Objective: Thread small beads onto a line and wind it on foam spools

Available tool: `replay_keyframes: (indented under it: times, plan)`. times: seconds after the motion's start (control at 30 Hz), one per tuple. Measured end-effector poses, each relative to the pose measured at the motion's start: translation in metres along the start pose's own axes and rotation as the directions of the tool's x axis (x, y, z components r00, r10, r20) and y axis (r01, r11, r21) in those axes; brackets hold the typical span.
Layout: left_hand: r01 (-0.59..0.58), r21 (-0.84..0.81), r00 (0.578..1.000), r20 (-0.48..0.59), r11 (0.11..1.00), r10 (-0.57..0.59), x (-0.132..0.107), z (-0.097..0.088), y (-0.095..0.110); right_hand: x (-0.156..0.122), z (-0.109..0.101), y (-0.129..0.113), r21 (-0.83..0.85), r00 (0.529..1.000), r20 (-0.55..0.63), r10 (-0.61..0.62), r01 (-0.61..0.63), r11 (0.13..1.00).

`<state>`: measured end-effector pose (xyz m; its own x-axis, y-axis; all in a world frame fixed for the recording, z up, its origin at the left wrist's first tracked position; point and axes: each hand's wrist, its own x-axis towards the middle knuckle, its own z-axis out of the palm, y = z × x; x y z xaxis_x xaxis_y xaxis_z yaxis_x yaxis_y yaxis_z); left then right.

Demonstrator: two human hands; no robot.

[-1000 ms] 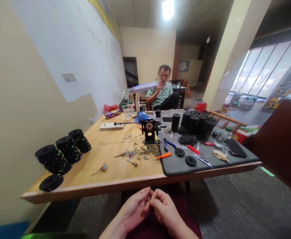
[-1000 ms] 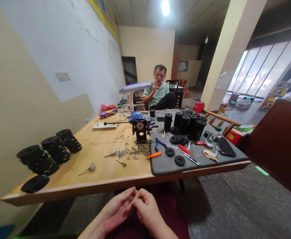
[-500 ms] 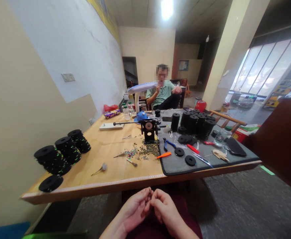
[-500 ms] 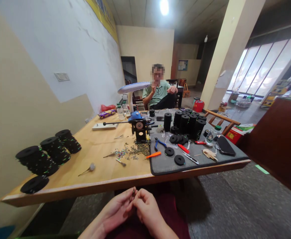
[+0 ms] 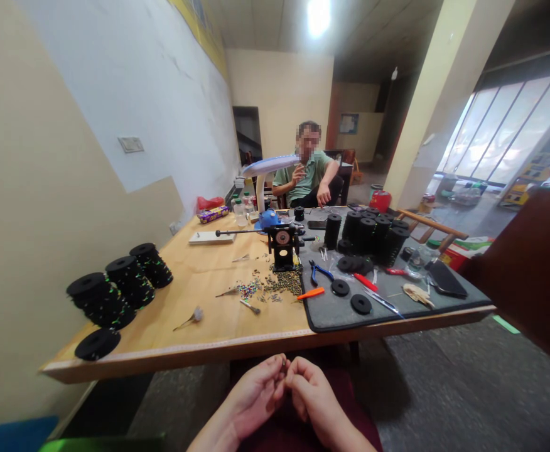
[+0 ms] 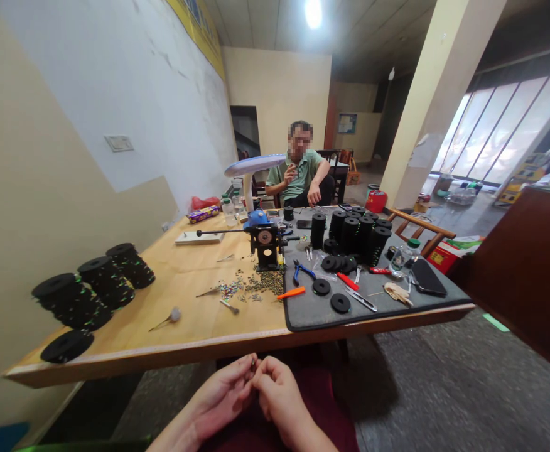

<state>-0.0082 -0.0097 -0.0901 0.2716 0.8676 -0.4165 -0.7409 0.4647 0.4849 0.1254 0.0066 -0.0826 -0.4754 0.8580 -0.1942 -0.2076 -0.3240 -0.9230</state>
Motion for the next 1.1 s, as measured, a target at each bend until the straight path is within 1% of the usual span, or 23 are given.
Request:
replay_keyframes:
  times: [0.17,0.27,0.33,0.4,0.5,0.57,0.7,0.83,0.9,0.97,1.03,1.1]
  plan:
    - [-0.022,0.019,0.999,0.031,1.0,0.022,-0.001,0.003,0.001,0.0,0.0,-0.001,0.015,1.0,-0.001,-0.009,0.009,1.0]
    - [-0.049,0.03,0.999,0.023,0.998,0.048,-0.002,0.003,0.001,0.001,0.0,0.0,0.013,1.0,-0.001,-0.016,0.016,1.0]
    - [-0.079,0.05,0.997,0.008,0.996,0.079,-0.003,0.003,0.001,0.001,-0.001,0.001,0.017,1.0,0.0,-0.015,0.015,1.0]
    - [-0.124,0.095,0.992,0.014,0.988,0.124,-0.004,0.005,0.001,0.002,-0.002,0.002,0.025,1.0,0.007,-0.015,0.014,1.0]
    - [-0.189,0.174,0.982,0.062,0.966,0.18,-0.006,0.009,0.0,0.003,-0.003,0.003,0.025,1.0,0.02,-0.018,0.018,1.0]
    - [-0.21,0.214,0.977,0.081,0.954,0.196,-0.007,0.012,-0.001,0.003,-0.003,0.004,0.024,1.0,0.018,-0.014,0.014,1.0]
    - [-0.268,0.279,0.963,0.059,0.922,0.262,-0.009,0.013,-0.001,0.005,-0.003,0.005,0.042,1.0,0.017,0.0,-0.001,0.999]
    - [-0.353,0.391,0.927,0.026,0.85,0.373,-0.012,0.014,0.002,0.005,-0.005,0.002,0.045,0.999,0.031,0.023,-0.025,0.999]
    - [-0.377,0.443,0.908,0.002,0.813,0.42,-0.014,0.015,0.006,0.005,-0.006,-0.001,0.02,0.999,0.034,0.034,-0.034,0.999]
    - [-0.375,0.478,0.9,-0.017,0.794,0.435,-0.016,0.018,0.009,0.005,-0.007,-0.002,-0.037,0.999,0.028,0.031,-0.03,0.999]
    - [-0.36,0.467,0.909,-0.018,0.807,0.416,-0.018,0.022,0.012,0.006,-0.009,-0.003,-0.117,1.0,0.022,0.008,-0.005,0.993]
    - [-0.346,0.421,0.923,-0.007,0.839,0.384,-0.02,0.026,0.014,0.005,-0.009,-0.005,-0.192,0.999,0.033,-0.038,0.044,0.98]
